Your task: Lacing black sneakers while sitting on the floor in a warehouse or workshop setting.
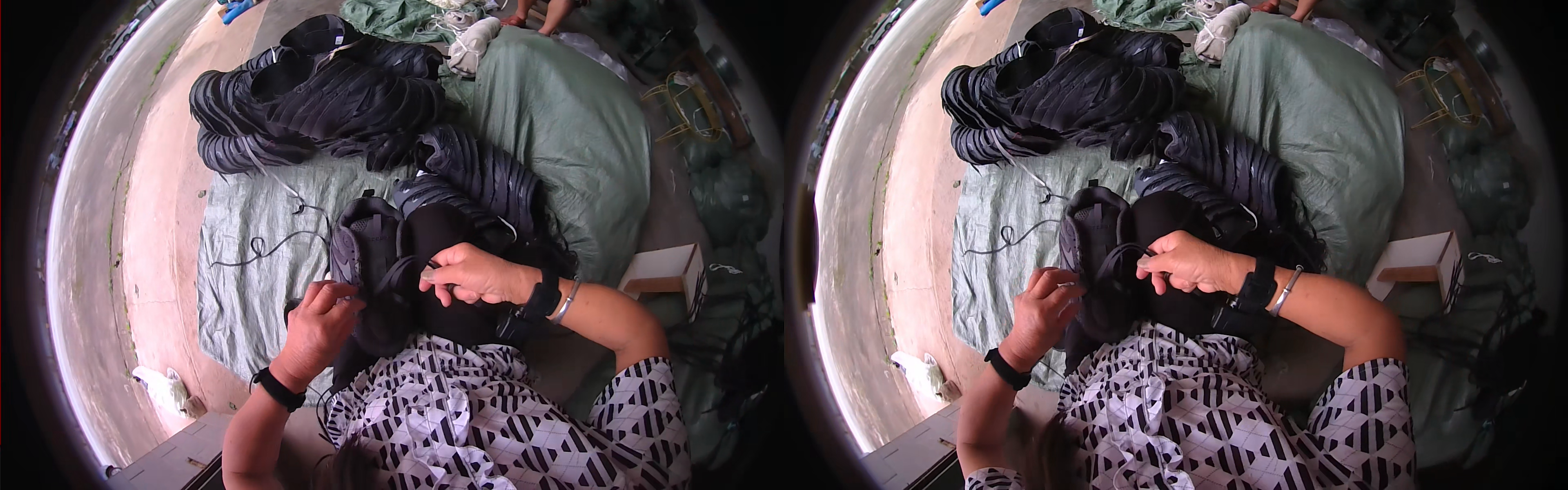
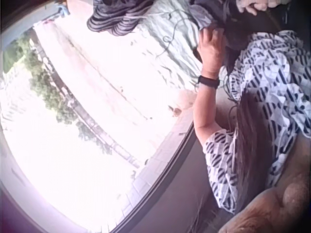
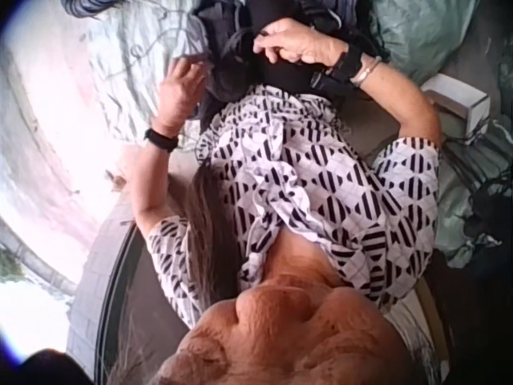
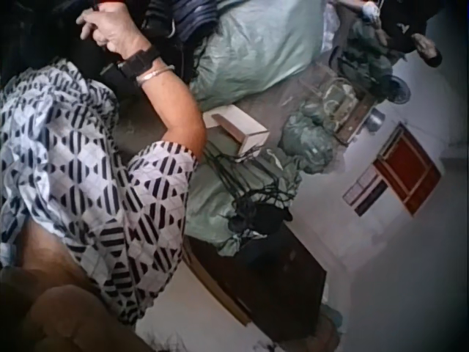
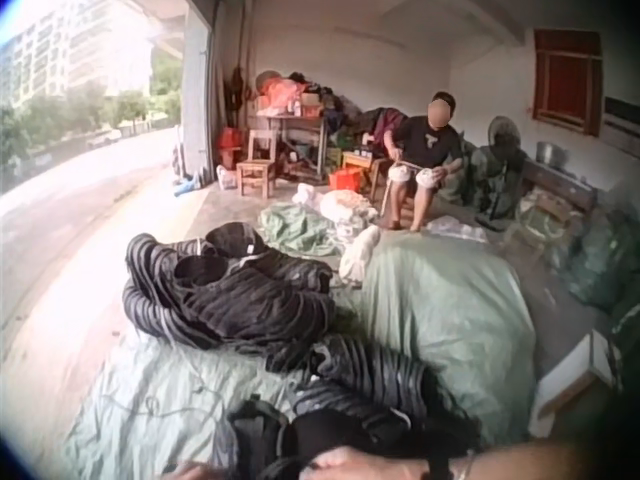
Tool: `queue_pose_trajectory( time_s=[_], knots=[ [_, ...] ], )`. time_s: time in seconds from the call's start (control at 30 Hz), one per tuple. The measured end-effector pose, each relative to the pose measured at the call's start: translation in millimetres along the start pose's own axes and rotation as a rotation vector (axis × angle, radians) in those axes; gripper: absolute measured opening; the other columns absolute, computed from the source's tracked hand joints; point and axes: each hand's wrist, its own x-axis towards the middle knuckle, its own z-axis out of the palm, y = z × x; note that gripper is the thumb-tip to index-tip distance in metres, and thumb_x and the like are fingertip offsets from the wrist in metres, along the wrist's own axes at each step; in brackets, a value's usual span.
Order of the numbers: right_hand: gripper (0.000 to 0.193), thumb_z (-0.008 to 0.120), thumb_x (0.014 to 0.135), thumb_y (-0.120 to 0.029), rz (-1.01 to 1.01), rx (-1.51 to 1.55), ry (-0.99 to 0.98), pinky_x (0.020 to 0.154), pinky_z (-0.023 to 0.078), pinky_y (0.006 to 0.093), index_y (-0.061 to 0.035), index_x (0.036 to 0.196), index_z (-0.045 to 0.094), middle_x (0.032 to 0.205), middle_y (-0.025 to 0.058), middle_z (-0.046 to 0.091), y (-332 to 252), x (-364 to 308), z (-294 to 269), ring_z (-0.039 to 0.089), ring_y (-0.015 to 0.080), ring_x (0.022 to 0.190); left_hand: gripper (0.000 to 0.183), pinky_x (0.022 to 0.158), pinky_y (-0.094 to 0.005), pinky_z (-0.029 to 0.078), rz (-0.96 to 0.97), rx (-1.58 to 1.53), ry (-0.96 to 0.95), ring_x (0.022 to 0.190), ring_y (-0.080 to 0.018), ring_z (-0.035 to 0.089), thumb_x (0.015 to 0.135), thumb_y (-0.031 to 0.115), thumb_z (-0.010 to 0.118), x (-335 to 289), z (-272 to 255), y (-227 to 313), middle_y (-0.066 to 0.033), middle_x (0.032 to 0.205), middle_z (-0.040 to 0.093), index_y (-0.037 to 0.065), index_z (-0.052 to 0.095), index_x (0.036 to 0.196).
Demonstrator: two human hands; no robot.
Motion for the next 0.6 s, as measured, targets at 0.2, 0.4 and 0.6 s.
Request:
queue_pose_trajectory(
  time_s=[0.2, 0.4, 0.6],
  knots=[
    [0.022, 0.053, 0.092, -0.018, -0.063, -0.196, 0.079, 0.034, 0.021, 0.0192, 0.0017, 0.098, 0.059, 0.061, 0.0078, 0.057, 5, 6, 22, 0.034, 0.0024, 0.037, 0.024, 0.058, -0.0315, 0.051, 0.121, -0.005, 0.203, 0.083, -0.0207, 0.058, 0.063, 0.003, 0.069, 6, 25, -11, -0.0009, 0.091, 0.058, 0.011, 0.059, 0.084],
    [0.021, 0.056, 0.090, -0.020, -0.054, -0.190, 0.075, 0.034, 0.021, 0.0187, -0.0002, 0.097, 0.060, 0.059, 0.0050, 0.056, 7, 9, 34, 0.034, 0.0019, 0.038, 0.021, 0.054, -0.0339, 0.048, -0.153, -0.163, 0.493, 0.070, -0.0256, 0.060, 0.065, -0.002, 0.066, -8, 54, -4, -0.0067, 0.083, 0.058, 0.007, 0.051, 0.078],
    [0.022, 0.059, 0.089, -0.022, 0.035, -0.167, -0.132, 0.035, 0.020, 0.0167, 0.0000, 0.092, 0.062, 0.063, 0.0044, 0.057, -14, -1, 9, 0.031, 0.0001, 0.038, 0.019, 0.065, -0.0349, 0.048, -0.307, -0.424, 0.409, 0.077, -0.0292, 0.058, 0.070, 0.000, 0.067, -12, 47, 7, -0.0115, 0.089, 0.056, 0.004, 0.057, 0.085]
  ],
)
